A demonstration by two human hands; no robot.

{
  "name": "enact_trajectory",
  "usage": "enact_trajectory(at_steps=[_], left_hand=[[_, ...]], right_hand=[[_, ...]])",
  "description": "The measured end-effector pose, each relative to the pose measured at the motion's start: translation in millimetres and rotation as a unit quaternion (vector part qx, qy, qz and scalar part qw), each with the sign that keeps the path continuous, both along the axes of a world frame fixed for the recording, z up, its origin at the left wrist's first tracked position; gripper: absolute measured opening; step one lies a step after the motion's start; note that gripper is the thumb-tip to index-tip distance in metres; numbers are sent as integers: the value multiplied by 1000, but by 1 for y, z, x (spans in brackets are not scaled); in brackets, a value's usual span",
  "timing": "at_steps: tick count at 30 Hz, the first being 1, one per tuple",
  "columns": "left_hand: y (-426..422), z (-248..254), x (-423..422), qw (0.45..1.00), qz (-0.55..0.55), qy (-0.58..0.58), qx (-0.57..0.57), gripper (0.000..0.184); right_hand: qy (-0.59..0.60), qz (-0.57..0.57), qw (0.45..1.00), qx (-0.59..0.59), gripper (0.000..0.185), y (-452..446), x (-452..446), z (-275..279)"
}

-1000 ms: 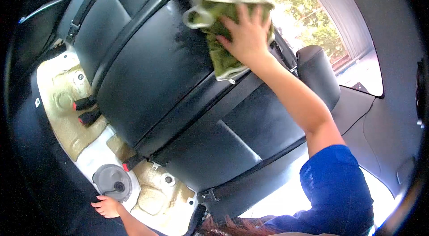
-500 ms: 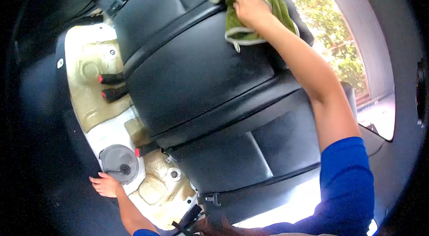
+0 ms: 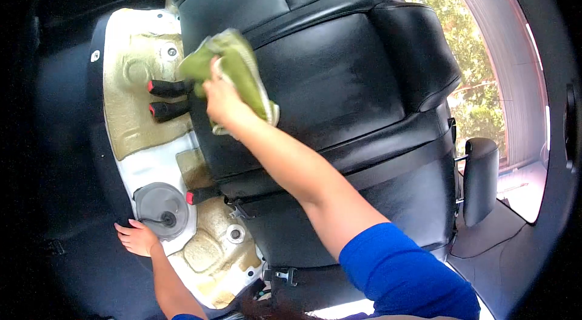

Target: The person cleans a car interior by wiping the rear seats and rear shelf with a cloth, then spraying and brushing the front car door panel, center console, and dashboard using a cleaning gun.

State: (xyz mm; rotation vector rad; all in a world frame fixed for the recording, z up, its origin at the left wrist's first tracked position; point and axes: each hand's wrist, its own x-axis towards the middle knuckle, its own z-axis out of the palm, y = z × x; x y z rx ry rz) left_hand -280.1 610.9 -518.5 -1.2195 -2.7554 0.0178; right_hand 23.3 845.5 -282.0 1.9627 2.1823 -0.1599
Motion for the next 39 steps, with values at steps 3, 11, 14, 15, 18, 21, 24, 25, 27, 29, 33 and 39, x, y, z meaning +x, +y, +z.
enact_trajectory(at_steps=[3, 11, 14, 15, 18, 21, 24, 25, 27, 29, 33, 39], left_hand=[[0, 0, -1, 1000, -9, 9, 11, 49], [4, 27, 8, 1000, -2, -29, 11, 49], [4, 19, 7, 1000, -4, 2, 25, 50], [2, 16, 7, 999, -14, 3, 35, 50], [6, 16, 7, 999, -5, -22, 35, 51], [6, 11, 4, 998, -15, -12, 64, 51], [4, 12, 5, 997, -18, -20, 75, 50], [4, 11, 5, 997, -18, -18, 79, 50], [4, 9, 5, 997, -15, -18, 76, 51], [3, 7, 3, 996, -18, -22, 79, 52], [3, 3, 4, 997, -6, -35, 61, 53], [3, 2, 4, 997, -11, -46, 58, 53]], right_hand=[[-74, 86, 992, -58, 34, -11, 11, 28], [-315, 48, 910, 264, 59, -80, 129, 237], [-388, -19, 904, 176, 68, -165, 86, 220], [-395, -24, 908, 136, 74, -189, 72, 213], [-327, -85, 941, 18, 70, -205, 80, 206], [-357, -67, 928, 85, 71, -128, 73, 206], [-373, 37, 911, 170, 66, -57, 67, 161], [-353, 89, 914, 180, 66, -41, 66, 136], [-279, 121, 944, 126, 66, -20, 49, 88], [-183, 101, 978, 27, 67, -6, 24, 44], [-178, 168, 969, -37, 64, 18, -4, -47], [-430, 303, 807, -268, 48, 47, -53, -147]])
